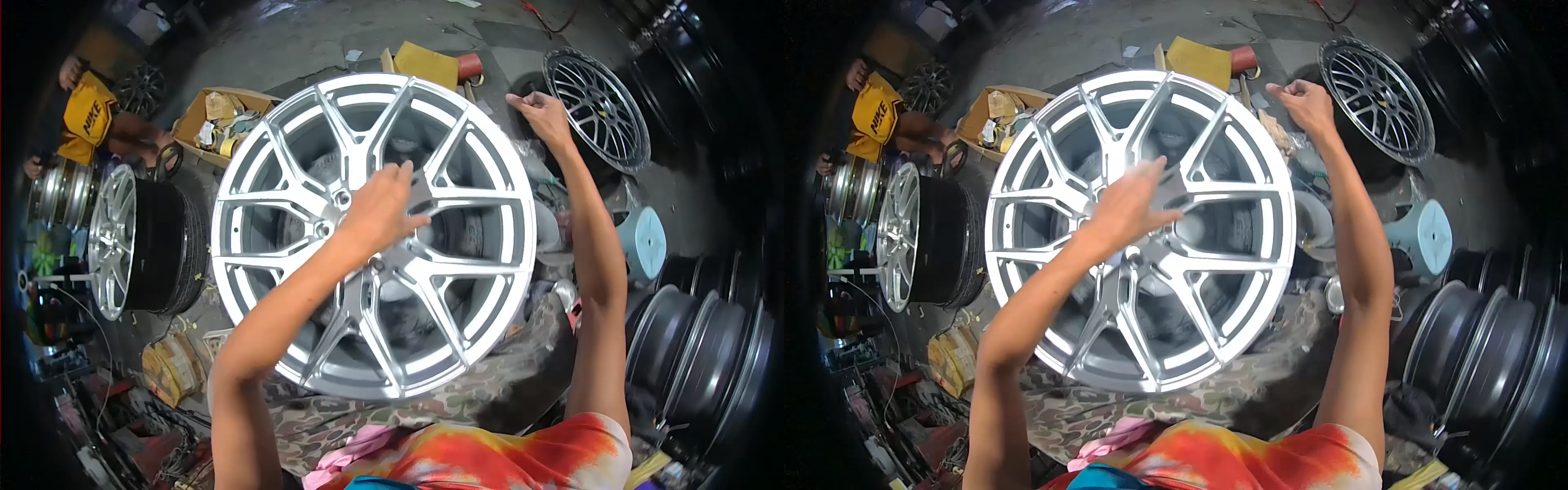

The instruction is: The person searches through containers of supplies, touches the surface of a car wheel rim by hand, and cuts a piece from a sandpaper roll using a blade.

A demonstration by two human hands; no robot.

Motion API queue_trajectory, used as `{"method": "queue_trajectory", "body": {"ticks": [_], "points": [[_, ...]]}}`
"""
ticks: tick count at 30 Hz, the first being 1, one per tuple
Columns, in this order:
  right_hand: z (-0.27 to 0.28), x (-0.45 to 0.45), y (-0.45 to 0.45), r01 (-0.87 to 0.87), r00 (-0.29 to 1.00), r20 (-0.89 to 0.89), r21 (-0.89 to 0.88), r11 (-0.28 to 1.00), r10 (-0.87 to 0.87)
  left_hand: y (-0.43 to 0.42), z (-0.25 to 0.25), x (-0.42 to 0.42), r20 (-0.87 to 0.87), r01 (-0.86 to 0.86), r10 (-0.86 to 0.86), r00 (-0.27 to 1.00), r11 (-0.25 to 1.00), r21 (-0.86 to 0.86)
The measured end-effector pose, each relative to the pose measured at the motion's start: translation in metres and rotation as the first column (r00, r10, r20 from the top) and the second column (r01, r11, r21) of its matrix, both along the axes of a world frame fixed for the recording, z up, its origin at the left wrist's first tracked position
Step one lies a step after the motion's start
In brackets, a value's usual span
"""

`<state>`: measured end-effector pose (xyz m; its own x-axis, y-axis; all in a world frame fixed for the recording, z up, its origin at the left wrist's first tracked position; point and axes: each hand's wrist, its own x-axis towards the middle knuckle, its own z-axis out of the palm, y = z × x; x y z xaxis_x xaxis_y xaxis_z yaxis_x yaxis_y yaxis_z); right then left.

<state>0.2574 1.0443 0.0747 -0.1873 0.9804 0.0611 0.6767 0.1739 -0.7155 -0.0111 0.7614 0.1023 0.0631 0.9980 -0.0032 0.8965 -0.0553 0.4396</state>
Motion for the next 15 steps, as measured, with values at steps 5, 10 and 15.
{"method": "queue_trajectory", "body": {"ticks": [5, 10, 15], "points": [[-0.057, -0.059, 0.069, -0.016, 0.974, 0.223, -0.038, 0.999, 0.024, 0.02, -0.023, 0.028, -0.082, -0.013, 0.006, 0.997, 0.996, -0.088], [-0.135, -0.08, 0.145, -0.032, 0.962, 0.265, -0.106, 0.994, 0.06, 0.015, -0.031, 0.034, -0.035, -0.038, 0.039, 0.999, 0.999, 0.013], [-0.179, -0.08, 0.216, -0.023, 0.983, 0.179, -0.06, 0.998, 0.034, 0.015, -0.026, 0.037, 0.032, -0.104, 0.108, 0.994, 0.989, -0.108]]}}
